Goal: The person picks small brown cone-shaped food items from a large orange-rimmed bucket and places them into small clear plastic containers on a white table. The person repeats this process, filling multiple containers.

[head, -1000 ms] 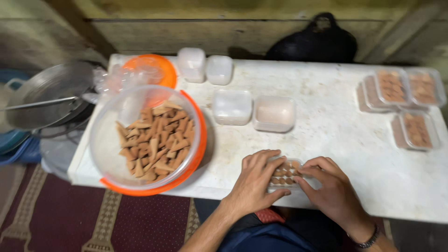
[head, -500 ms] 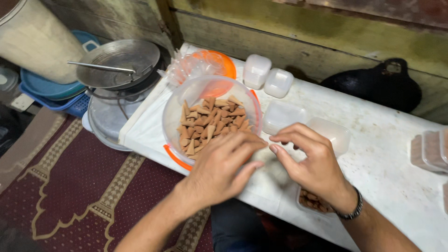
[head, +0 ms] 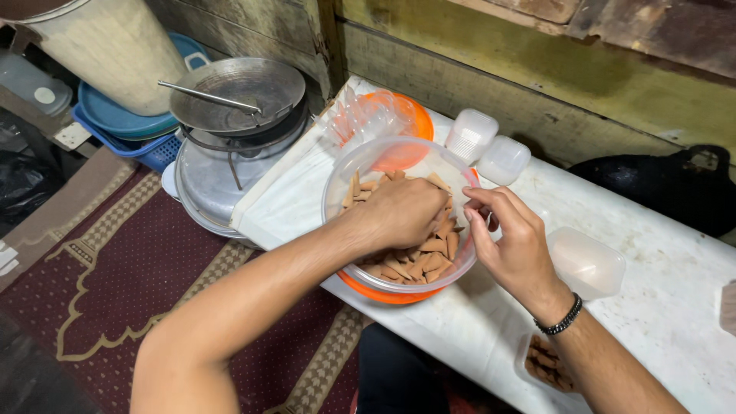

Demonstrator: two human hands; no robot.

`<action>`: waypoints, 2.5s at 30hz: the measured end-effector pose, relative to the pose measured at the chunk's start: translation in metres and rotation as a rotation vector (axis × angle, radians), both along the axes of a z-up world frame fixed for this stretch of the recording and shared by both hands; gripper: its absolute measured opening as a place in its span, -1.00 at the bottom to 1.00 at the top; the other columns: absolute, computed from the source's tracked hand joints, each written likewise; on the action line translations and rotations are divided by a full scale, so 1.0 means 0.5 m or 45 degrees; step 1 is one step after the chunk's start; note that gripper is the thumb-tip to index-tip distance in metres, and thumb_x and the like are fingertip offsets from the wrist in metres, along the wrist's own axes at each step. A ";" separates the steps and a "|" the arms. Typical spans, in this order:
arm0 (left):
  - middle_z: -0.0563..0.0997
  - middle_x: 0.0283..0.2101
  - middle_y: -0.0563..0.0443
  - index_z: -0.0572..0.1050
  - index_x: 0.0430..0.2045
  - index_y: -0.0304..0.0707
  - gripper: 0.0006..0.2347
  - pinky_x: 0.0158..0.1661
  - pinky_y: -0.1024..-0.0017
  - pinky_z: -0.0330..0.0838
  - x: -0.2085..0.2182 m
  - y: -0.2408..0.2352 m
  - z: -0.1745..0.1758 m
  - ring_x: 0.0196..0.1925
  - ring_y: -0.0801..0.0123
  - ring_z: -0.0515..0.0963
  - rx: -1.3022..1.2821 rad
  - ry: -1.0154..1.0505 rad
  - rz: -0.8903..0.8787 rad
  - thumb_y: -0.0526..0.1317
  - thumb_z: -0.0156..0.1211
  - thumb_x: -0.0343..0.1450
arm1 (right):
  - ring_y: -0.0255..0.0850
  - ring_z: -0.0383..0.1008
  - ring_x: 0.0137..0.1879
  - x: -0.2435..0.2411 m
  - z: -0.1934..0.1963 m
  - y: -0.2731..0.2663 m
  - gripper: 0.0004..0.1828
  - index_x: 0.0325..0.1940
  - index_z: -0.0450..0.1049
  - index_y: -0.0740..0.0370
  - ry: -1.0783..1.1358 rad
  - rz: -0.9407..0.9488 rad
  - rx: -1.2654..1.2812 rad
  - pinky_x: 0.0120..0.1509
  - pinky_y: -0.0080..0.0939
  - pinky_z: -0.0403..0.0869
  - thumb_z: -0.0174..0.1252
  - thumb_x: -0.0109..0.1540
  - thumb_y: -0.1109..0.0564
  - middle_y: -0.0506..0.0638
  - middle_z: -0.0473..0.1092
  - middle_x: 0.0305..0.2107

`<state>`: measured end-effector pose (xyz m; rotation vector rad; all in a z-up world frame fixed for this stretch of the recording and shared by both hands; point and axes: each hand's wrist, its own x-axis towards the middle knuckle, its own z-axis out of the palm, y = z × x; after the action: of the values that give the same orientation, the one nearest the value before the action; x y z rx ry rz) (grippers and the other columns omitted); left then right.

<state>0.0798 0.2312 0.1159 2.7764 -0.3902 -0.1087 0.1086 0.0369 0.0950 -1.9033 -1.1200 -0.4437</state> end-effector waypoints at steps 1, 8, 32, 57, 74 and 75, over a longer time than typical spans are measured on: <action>0.63 -0.40 -0.12 0.56 -0.47 -0.21 -0.93 -0.26 0.01 0.54 0.014 -0.001 -0.008 -0.27 -0.09 0.69 -0.003 0.000 0.003 -0.24 0.27 0.31 | -0.10 0.47 -0.38 0.000 -0.001 0.000 -0.79 -0.02 0.52 0.31 0.000 0.003 -0.003 -0.35 -0.21 0.45 0.15 0.27 0.38 0.05 0.46 -0.40; 0.64 -0.38 -0.31 0.62 -0.40 -0.37 -0.77 -0.26 -0.08 0.59 0.062 -0.019 -0.015 -0.25 -0.15 0.70 0.135 0.139 -0.017 -0.13 0.28 0.33 | -0.11 0.47 -0.38 -0.001 -0.005 0.000 -0.77 0.00 0.52 0.33 -0.024 -0.007 0.002 -0.38 -0.24 0.44 0.15 0.26 0.41 0.06 0.48 -0.37; 0.60 -0.43 -0.36 0.45 -0.13 -0.51 -0.73 -0.33 -0.06 0.52 -0.184 -0.157 0.121 -0.31 -0.28 0.65 -0.399 -0.416 -0.123 -0.33 0.16 0.33 | -0.18 0.51 -0.22 -0.154 -0.037 -0.214 -0.76 -0.05 0.52 0.37 0.404 -0.175 0.366 -0.19 -0.29 0.46 0.25 0.19 0.34 0.11 0.51 -0.27; 0.70 -0.18 -0.06 0.56 -0.12 -0.27 -0.70 -0.14 0.52 0.55 -0.233 -0.475 -0.250 -0.16 0.42 0.66 -1.893 0.720 0.350 -0.23 0.35 0.30 | 0.03 0.48 -0.07 -0.324 -0.138 -0.417 -0.73 -0.12 0.46 0.48 -0.134 -0.686 0.030 0.07 -0.13 0.48 0.32 0.13 0.39 0.22 0.45 -0.23; 0.23 0.27 -0.30 0.10 0.29 -0.41 -0.07 0.24 0.03 0.10 -0.152 -0.394 -0.336 0.33 -0.09 0.24 -0.881 -0.170 -0.303 0.07 0.53 0.12 | 0.01 0.52 -0.10 -0.175 -0.128 -0.439 -0.85 -0.20 0.57 0.35 0.424 -0.511 -0.662 -0.01 -0.06 0.52 0.21 0.15 0.27 0.12 0.51 -0.32; 0.21 0.27 -0.28 0.08 0.30 -0.39 -0.06 0.23 0.05 0.10 -0.149 -0.393 -0.342 0.34 -0.06 0.23 -0.860 -0.156 -0.309 0.10 0.53 0.12 | -0.09 0.51 -0.11 -0.168 -0.132 -0.438 -0.88 -0.23 0.58 0.28 0.423 -0.505 -0.771 -0.01 -0.16 0.51 0.21 0.17 0.24 0.04 0.51 -0.34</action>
<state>0.0051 0.0349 -0.0552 2.0686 -0.6547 0.1187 0.0244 -0.1821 0.0291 -2.6292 -0.6929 0.0243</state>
